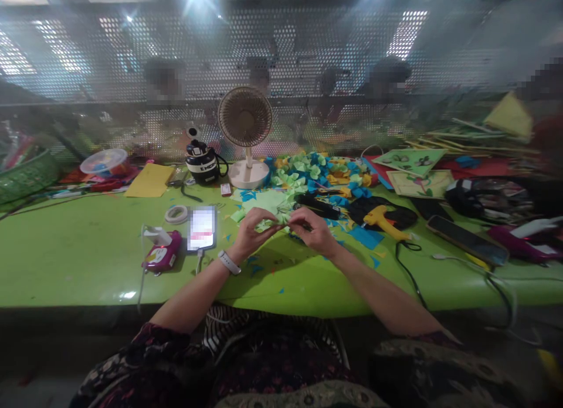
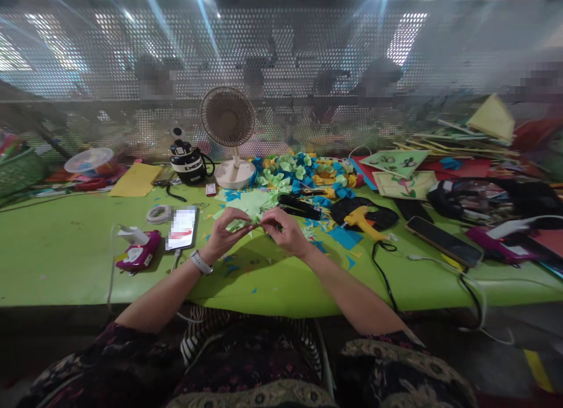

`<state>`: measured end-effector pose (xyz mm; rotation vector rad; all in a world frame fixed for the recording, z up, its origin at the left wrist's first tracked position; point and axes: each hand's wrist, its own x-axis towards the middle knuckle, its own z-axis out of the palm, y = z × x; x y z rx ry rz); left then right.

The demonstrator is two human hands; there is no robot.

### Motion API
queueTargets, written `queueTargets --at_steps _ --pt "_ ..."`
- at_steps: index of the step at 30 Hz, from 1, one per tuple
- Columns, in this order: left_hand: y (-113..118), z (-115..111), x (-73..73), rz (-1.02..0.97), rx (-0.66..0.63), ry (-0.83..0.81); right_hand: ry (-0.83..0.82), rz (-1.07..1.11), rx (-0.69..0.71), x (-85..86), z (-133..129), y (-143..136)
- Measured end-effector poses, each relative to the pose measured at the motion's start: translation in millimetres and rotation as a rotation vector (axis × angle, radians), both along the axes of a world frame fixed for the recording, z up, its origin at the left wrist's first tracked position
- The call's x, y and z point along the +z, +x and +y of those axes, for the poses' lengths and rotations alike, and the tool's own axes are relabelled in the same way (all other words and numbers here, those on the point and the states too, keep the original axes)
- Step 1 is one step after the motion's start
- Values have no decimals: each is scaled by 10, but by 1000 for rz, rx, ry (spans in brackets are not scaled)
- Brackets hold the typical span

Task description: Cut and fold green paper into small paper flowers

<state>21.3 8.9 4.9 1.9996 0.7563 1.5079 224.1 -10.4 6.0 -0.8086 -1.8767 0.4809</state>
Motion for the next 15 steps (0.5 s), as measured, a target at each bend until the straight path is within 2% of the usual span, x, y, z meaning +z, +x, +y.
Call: queueTargets --at_steps 4,10,15 --pt "2 6 -23 3 -36 3 -23 21 36 0 -2 2" --pt "2 -1 -23 9 -43 25 -73 21 3 2 0 -6" --pt "6 -14 -25 -3 -69 71 -1 43 -32 17 0 -17"
